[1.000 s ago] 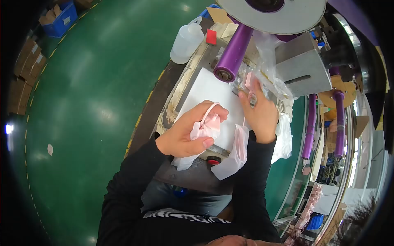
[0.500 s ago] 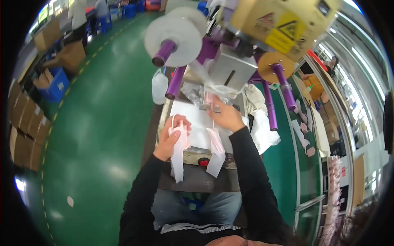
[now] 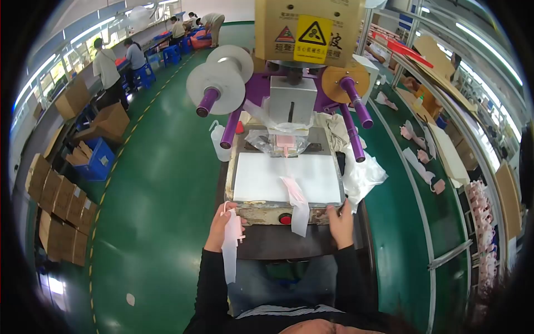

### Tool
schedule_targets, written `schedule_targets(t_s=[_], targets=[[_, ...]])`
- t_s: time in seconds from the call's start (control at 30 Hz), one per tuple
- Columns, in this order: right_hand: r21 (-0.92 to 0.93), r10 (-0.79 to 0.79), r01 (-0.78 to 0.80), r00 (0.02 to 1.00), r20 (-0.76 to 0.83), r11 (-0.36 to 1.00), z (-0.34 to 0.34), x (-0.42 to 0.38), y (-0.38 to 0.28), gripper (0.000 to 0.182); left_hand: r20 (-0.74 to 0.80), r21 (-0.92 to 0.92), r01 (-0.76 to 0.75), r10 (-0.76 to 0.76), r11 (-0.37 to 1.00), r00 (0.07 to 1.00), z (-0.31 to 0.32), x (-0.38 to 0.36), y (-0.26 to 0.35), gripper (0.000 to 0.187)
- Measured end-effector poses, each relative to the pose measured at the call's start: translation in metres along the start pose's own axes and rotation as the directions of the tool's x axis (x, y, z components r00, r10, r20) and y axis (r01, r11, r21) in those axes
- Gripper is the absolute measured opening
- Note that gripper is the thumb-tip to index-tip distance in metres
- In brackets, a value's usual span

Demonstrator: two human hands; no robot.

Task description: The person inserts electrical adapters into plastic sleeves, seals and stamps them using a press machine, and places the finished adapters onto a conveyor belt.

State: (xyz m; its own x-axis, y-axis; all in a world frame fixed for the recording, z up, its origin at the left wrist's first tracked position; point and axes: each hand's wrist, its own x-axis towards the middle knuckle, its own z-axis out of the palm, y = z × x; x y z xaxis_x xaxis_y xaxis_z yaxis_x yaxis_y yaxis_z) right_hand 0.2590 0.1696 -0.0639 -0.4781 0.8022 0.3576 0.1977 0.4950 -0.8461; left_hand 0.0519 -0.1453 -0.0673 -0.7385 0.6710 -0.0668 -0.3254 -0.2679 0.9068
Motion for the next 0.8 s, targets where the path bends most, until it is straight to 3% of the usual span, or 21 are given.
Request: schedule_targets(t_s=[0.1,0.13,0.17,0.23,0.3,0.33,0.37,0.4,0.43,0.47,0.5,0.53,0.6,0.67,0.73,0.77,0.8], targets=[[-0.126,0.131,-0.083,0.889,0.439,0.989,-0.044,0.031,-0.030,0.061,-0.028,0.130,0.041,-0.038,0.991,0.999,0.000,-0.005,0.007,0.056],[-0.119,0.122,-0.077,0.889,0.442,0.990,-0.052,0.028,-0.045,0.061,-0.094,0.121,0.011,0.000,0.993,0.996,0.000,-0.009,0.006,0.055],[-0.241,0.017,0.093,0.907,0.421,0.966,-0.057,0.021,-0.063,0.059,-0.161,0.114,-0.021,0.039,0.993,0.986,0.000,-0.014,0.007,0.055],[-0.468,-0.188,0.384,0.892,0.412,0.796,-0.059,0.002,-0.099,0.056,-0.230,0.118,-0.052,0.078,0.992,0.970,0.007,-0.027,0.010,0.055],[-0.003,-0.069,0.093,0.756,0.651,0.996,-0.048,-0.012,-0.132,0.056,-0.198,0.070,-0.237,0.247,0.969,0.949,0.040,-0.043,0.014,0.063],[0.293,-0.220,0.003,0.667,0.712,0.956,-0.028,-0.024,-0.126,0.058,-0.184,0.043,-0.319,0.321,0.947,0.929,0.056,-0.049,0.013,0.067],[0.546,-0.383,-0.123,0.585,0.715,0.829,-0.007,-0.038,-0.119,0.061,-0.183,0.049,-0.305,0.309,0.951,0.933,0.069,-0.053,0.010,0.067],[0.544,-0.374,-0.135,0.589,0.717,0.828,0.011,-0.050,-0.126,0.061,-0.107,0.217,-0.397,0.426,0.892,0.898,0.084,-0.056,0.008,0.069],[0.645,-0.466,-0.156,0.567,0.679,0.748,0.029,-0.057,-0.136,0.062,-0.007,0.368,-0.490,0.529,0.791,0.849,0.098,-0.055,0.008,0.072],[0.735,-0.555,-0.174,0.548,0.625,0.655,0.038,-0.058,-0.142,0.063,-0.003,0.369,-0.488,0.526,0.791,0.850,0.115,-0.056,0.017,0.072],[0.735,-0.551,-0.177,0.553,0.624,0.655,0.036,-0.054,-0.143,0.063,0.113,0.428,-0.565,0.578,0.705,0.808,0.133,-0.060,0.031,0.076],[0.643,-0.440,-0.313,0.521,0.732,0.699,0.031,-0.044,-0.141,0.063,0.230,0.470,-0.638,0.614,0.609,0.755,0.145,-0.062,0.043,0.079],[0.406,-0.196,-0.564,0.396,0.897,0.719,0.014,-0.020,-0.132,0.062,0.302,0.419,-0.660,0.590,0.624,0.749,0.155,-0.060,0.058,0.076],[0.284,-0.049,-0.633,0.362,0.931,0.721,-0.041,0.014,-0.132,0.061,0.462,0.277,-0.696,0.543,0.663,0.701,0.165,-0.053,0.061,0.071],[0.173,0.057,-0.371,0.535,0.843,0.912,-0.121,0.035,-0.138,0.061,0.547,0.267,-0.667,0.460,0.696,0.699,0.163,-0.042,0.051,0.060],[0.096,-0.008,-0.081,0.720,0.694,0.992,-0.164,0.039,-0.126,0.054,0.602,0.301,-0.661,0.401,0.687,0.690,0.163,-0.030,0.044,0.050],[-0.071,-0.126,0.195,0.831,0.542,0.978,-0.207,0.037,-0.113,0.048,0.646,0.325,-0.690,0.382,0.647,0.661,0.164,-0.018,0.039,0.036]])
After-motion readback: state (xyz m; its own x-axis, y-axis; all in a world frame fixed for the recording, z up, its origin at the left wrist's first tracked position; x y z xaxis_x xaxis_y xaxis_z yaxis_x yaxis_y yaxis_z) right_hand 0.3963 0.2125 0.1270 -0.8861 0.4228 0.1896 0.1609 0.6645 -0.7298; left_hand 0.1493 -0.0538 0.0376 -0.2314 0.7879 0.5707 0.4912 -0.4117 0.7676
